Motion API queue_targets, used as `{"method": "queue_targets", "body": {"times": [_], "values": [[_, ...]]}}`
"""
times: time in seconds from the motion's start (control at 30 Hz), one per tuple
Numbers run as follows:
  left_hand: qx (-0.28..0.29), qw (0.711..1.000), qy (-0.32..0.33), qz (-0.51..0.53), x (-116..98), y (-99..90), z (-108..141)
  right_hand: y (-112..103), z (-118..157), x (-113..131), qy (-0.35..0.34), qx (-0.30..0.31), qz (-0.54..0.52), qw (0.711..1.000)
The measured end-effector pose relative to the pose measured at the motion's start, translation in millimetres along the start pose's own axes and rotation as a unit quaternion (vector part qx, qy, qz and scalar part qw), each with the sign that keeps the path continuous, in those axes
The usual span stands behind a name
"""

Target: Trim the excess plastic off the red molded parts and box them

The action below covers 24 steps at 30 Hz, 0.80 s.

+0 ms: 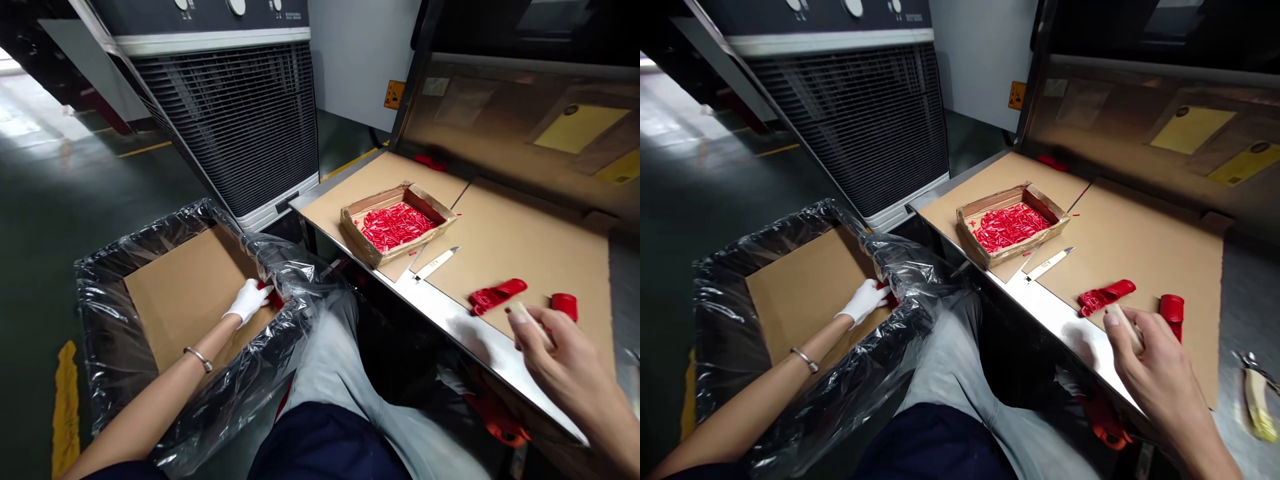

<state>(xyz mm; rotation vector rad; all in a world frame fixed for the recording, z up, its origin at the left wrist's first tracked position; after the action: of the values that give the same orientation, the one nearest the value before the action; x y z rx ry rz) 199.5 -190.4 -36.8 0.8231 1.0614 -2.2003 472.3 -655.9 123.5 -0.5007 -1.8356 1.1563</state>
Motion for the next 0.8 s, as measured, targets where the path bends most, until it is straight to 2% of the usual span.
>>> {"method": "queue_targets", "body": {"times": [0.1, 0.17, 0.27, 0.37, 0.43, 0.5, 0.57, 0.6, 0.63, 0.67, 0.7, 0.73, 0.77, 0.8], "values": [[0.009, 0.998, 0.025, -0.065, -7, 8.2, 6, 0, -15, -8, -0.021, -0.037, 0.102, 0.994], [0.021, 0.994, 0.048, -0.098, -11, 9.8, 11, 6, -20, -6, -0.005, -0.047, 0.138, 0.989], [0.035, 0.987, 0.066, -0.143, -18, 6.4, 15, 22, -25, 3, 0.023, 0.0, 0.169, 0.985], [0.028, 0.975, 0.058, -0.213, -32, -3.8, 22, 38, -29, 8, 0.01, 0.062, 0.171, 0.983], [-0.005, 0.956, 0.073, -0.283, -50, -12.3, 38, 42, -28, 6, -0.007, 0.054, 0.151, 0.987], [-0.057, 0.936, 0.119, -0.326, -71, -16.8, 65, 39, -22, 5, -0.018, 0.032, 0.133, 0.99], [-0.082, 0.942, 0.175, -0.276, -90, -11.4, 101, 31, -10, 10, -0.028, 0.013, 0.099, 0.995], [-0.06, 0.951, 0.205, -0.222, -97, -3.3, 121, 26, -3, 16, -0.036, 0.004, 0.054, 0.998], [-0.01, 0.962, 0.228, -0.153, -102, 8.4, 140, 22, 6, 25, -0.044, 0.003, -0.015, 0.999], [0.071, 0.964, 0.245, -0.078, -107, 23.5, 159, 19, 16, 37, -0.05, 0.01, -0.108, 0.993], [0.177, 0.952, 0.251, 0.001, -110, 41.0, 177, 18, 26, 49, -0.052, 0.032, -0.218, 0.974], [0.295, 0.919, 0.249, 0.076, -113, 59.2, 194, 20, 37, 64, -0.049, 0.059, -0.332, 0.94], [0.379, 0.883, 0.237, 0.143, -116, 75.8, 210, 23, 47, 78, -0.038, 0.086, -0.436, 0.895], [0.433, 0.848, 0.23, 0.201, -119, 90.2, 223, 29, 57, 92, -0.021, 0.108, -0.525, 0.844]]}}
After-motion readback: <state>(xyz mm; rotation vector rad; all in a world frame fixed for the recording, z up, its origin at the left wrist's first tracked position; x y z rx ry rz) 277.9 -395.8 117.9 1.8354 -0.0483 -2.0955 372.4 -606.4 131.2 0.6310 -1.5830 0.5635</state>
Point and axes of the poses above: each hand's wrist, its own z-axis away from the middle knuckle, its own y-axis out of the palm, x = y × z, the point moved 2 cm from there along -z, towards the middle knuckle, and after that the axes turned 6 degrees about -y, right-handed, at the moved point
